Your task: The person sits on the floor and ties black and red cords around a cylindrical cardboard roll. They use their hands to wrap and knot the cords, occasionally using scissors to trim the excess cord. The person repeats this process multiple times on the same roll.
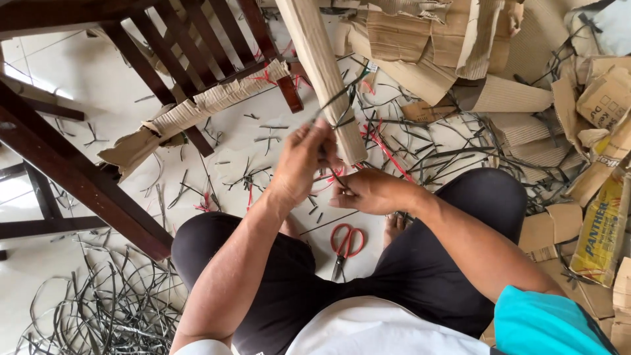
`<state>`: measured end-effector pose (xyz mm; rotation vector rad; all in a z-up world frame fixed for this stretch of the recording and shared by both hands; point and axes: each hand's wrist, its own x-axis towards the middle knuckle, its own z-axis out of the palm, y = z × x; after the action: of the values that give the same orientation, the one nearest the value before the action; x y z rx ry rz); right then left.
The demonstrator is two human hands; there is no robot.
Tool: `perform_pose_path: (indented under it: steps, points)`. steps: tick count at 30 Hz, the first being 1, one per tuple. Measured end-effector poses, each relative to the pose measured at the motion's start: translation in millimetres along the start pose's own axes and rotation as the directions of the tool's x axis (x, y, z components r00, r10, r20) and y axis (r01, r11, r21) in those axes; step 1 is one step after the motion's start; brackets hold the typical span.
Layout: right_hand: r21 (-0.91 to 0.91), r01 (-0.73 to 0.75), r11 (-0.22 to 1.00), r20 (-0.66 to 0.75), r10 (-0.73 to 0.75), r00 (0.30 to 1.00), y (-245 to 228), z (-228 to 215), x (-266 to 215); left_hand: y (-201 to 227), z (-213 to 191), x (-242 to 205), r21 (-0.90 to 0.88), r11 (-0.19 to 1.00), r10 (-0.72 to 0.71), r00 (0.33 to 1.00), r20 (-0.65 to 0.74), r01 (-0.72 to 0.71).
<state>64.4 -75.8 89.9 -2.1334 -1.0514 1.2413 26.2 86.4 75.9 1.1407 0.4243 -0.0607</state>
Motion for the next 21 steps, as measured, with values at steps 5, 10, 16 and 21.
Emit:
perform_pose_path:
  steps: [5, 10, 16, 21]
  points:
    - [0.172, 0.192, 0.966, -0.214, -0.154, 0.965, 15, 0, -4, 17, -32, 15, -0.126, 0.972, 0.167, 0.959, -0.227, -0.199]
    - [0.254, 0.26, 0.932, -0.345, -0.164, 0.924, 43, -28, -30, 53, -54, 9, -0.236, 0.913, 0.252, 0.915, -0.316, -0.333]
    - [0.142, -0.041, 0.989, -0.575, 0.116, 0.81, 55, -73, -47, 69, -40, 0, -0.141, 0.938, 0.276, 0.928, -0.25, -0.317]
    - [0.053, 0.392, 0.919, -0.678, -0.255, 0.69, -18, -73, -44, 61, 5, -2, 0.278, 0.811, 0.51, 0.855, 0.094, -0.514]
